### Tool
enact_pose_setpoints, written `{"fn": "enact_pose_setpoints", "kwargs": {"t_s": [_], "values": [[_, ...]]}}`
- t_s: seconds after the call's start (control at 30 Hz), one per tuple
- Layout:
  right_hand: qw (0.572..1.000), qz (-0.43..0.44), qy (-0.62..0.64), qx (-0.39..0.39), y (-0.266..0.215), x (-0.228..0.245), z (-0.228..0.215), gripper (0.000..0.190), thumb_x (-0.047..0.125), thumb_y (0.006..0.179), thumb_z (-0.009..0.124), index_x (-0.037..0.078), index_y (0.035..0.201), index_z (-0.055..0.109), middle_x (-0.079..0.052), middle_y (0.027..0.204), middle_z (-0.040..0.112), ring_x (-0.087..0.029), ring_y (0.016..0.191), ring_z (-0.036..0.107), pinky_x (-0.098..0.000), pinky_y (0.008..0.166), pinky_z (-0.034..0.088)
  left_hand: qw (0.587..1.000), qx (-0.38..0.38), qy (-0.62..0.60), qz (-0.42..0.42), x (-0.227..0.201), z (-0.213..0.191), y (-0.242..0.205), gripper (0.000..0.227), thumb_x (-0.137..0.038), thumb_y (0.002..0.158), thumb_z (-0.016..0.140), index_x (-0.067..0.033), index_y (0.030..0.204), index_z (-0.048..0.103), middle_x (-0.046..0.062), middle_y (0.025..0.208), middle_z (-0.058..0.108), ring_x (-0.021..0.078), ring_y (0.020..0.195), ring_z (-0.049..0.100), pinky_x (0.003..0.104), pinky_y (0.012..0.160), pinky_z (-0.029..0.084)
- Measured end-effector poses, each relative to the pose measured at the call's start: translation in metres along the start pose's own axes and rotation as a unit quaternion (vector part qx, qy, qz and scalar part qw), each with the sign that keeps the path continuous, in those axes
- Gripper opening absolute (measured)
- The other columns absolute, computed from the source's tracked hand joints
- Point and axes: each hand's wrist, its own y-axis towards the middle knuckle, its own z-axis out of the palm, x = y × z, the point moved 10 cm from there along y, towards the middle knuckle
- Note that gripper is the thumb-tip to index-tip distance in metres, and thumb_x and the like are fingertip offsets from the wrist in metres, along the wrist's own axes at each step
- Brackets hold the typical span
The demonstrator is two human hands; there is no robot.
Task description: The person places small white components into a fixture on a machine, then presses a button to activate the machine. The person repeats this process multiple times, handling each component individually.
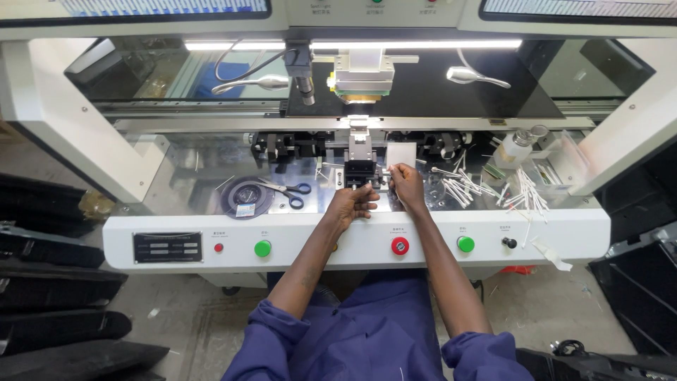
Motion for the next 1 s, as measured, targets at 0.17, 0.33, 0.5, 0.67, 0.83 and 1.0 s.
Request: {"fn": "enact_pose_setpoints", "kwargs": {"t_s": [0.17,0.33,0.5,0.67,0.83,1.0], "values": [[1.000,0.000,-0.002,0.016,0.006,-0.015,0.005,0.019,0.021,0.095,0.059,0.011,0.086,0.073,-0.005,0.055,0.059,-0.012,0.051,0.053,-0.0267,0.048,0.042,1.000,-0.003,0.000,0.012,0.006,-0.003,0.009,0.029,-0.029,0.087,0.075,-0.0026,0.094,0.069,0.014,0.086,0.075,0.0245,0.069,0.074,0.031,0.047,0.062],[1.000,-0.013,0.010,0.025,-0.007,0.008,0.009,0.018,0.019,0.095,0.060,0.010,0.085,0.072,-0.005,0.054,0.057,-0.010,0.048,0.048,-0.0224,0.046,0.039,0.999,-0.001,-0.004,0.032,0.007,-0.008,0.014,0.028,-0.031,0.088,0.074,-0.0036,0.095,0.069,0.013,0.087,0.074,0.0235,0.071,0.074,0.029,0.048,0.062],[0.999,-0.015,0.034,0.008,-0.015,0.019,0.004,0.019,0.015,0.097,0.059,0.008,0.084,0.071,-0.006,0.053,0.055,-0.010,0.041,0.047,-0.0216,0.042,0.036,0.999,0.025,0.002,0.030,0.013,-0.006,0.025,0.031,-0.032,0.087,0.075,-0.0036,0.097,0.069,0.014,0.088,0.074,0.0239,0.072,0.074,0.030,0.048,0.062],[0.999,-0.012,0.041,0.018,-0.022,0.031,0.004,0.019,0.014,0.098,0.059,0.006,0.085,0.070,-0.006,0.053,0.054,-0.010,0.040,0.045,-0.0212,0.043,0.036,0.999,0.026,0.003,0.031,0.012,-0.007,0.025,0.032,-0.032,0.087,0.076,-0.0031,0.098,0.070,0.014,0.087,0.074,0.0246,0.072,0.074,0.030,0.049,0.062],[0.999,-0.007,0.039,0.015,-0.022,0.030,0.003,0.019,0.015,0.098,0.060,0.007,0.086,0.071,-0.006,0.053,0.054,-0.010,0.041,0.045,-0.0223,0.043,0.036,0.999,0.030,0.005,0.033,0.011,-0.006,0.025,0.032,-0.033,0.086,0.076,-0.0031,0.097,0.070,0.014,0.086,0.075,0.0244,0.071,0.074,0.031,0.049,0.063],[0.999,-0.004,0.038,0.011,-0.020,0.023,0.003,0.018,0.015,0.098,0.060,0.007,0.085,0.071,-0.006,0.052,0.054,-0.010,0.040,0.046,-0.0215,0.042,0.036,0.999,0.023,-0.001,0.031,0.013,-0.007,0.024,0.035,-0.032,0.085,0.078,-0.0018,0.099,0.069,0.016,0.089,0.074,0.0258,0.072,0.074,0.030,0.048,0.063]]}}
